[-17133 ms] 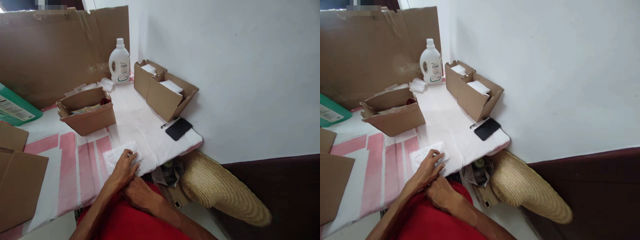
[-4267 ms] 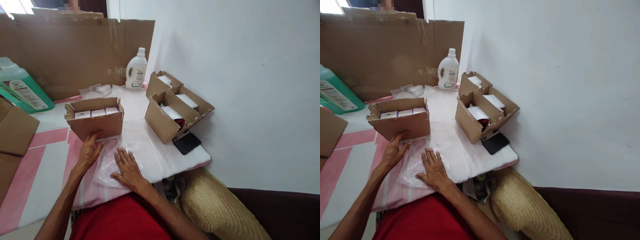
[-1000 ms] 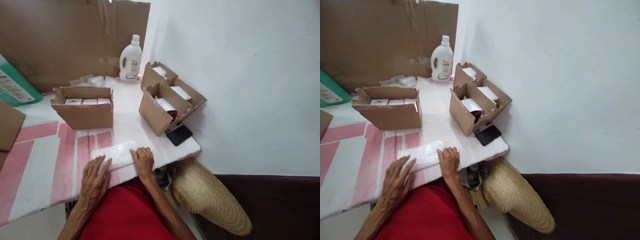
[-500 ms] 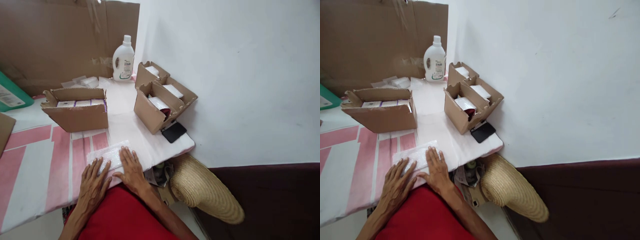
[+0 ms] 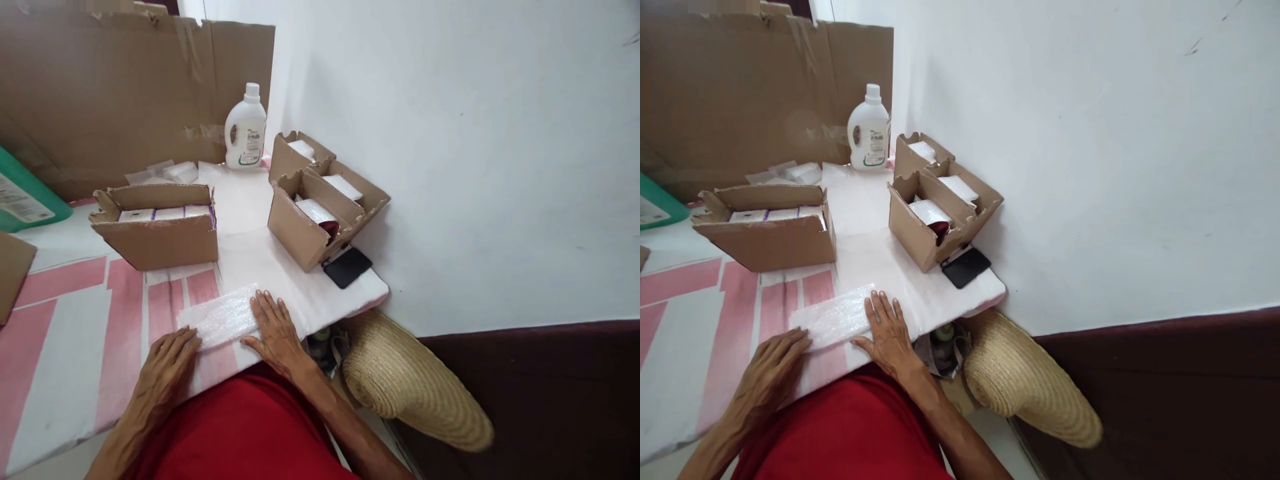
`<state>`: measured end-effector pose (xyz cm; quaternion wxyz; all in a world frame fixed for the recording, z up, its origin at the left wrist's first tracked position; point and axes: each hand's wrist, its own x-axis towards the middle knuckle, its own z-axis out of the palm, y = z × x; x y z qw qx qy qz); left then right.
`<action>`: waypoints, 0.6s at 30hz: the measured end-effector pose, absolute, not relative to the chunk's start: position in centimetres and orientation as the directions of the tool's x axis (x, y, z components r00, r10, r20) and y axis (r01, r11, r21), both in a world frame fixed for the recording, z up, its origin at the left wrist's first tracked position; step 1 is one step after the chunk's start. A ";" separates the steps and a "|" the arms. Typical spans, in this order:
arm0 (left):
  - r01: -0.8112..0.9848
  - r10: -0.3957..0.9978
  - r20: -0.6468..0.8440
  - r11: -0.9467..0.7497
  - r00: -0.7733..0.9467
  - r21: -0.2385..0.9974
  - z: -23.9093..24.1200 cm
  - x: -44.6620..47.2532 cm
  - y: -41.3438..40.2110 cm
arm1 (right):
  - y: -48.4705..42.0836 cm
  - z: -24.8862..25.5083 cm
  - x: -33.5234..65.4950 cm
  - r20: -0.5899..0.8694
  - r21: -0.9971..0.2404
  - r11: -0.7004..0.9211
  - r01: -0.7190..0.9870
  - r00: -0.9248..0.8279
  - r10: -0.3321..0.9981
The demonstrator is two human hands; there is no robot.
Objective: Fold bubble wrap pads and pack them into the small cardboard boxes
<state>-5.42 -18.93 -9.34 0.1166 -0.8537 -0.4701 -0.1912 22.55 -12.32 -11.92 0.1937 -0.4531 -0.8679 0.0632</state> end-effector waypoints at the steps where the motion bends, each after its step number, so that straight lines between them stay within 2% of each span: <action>1: 0.839 0.747 0.437 -0.542 0.501 -0.035 -9.3 -5.5 -18.8 | -12.5 -11.5 22.2 0.302 -0.268 0.588 0.763 -0.513 0.803; 6: 0.847 0.736 0.471 -0.530 0.486 -0.045 -8.2 -3.8 -18.6 | -14.5 -10.2 19.0 0.426 -0.210 0.743 0.635 -0.625 0.655; 9: 0.846 0.766 0.456 -0.531 0.452 0.053 -6.9 -2.0 -18.9 | -15.3 -10.8 17.9 0.429 -0.262 0.737 0.623 -0.609 0.668; 11: 0.819 0.785 0.424 -0.553 0.452 0.151 -6.0 -1.2 -19.2 | -15.5 -11.3 18.4 0.450 -0.346 0.723 0.598 -0.570 0.687; 14: 0.784 0.804 0.359 -0.571 0.474 0.244 -5.6 -1.5 -19.7 | -15.7 -11.5 20.1 0.470 -0.578 0.677 0.456 -0.493 0.732; 16: 0.775 0.813 0.325 -0.570 0.483 0.274 -6.0 -2.4 -19.9 | -15.9 -11.3 21.2 0.446 -0.730 0.597 0.331 -0.432 0.784; 18: 0.747 0.819 0.307 -0.571 0.485 0.342 -6.8 -3.4 -20.0 | -16.1 -10.8 21.8 0.385 -0.833 0.495 0.247 -0.382 0.840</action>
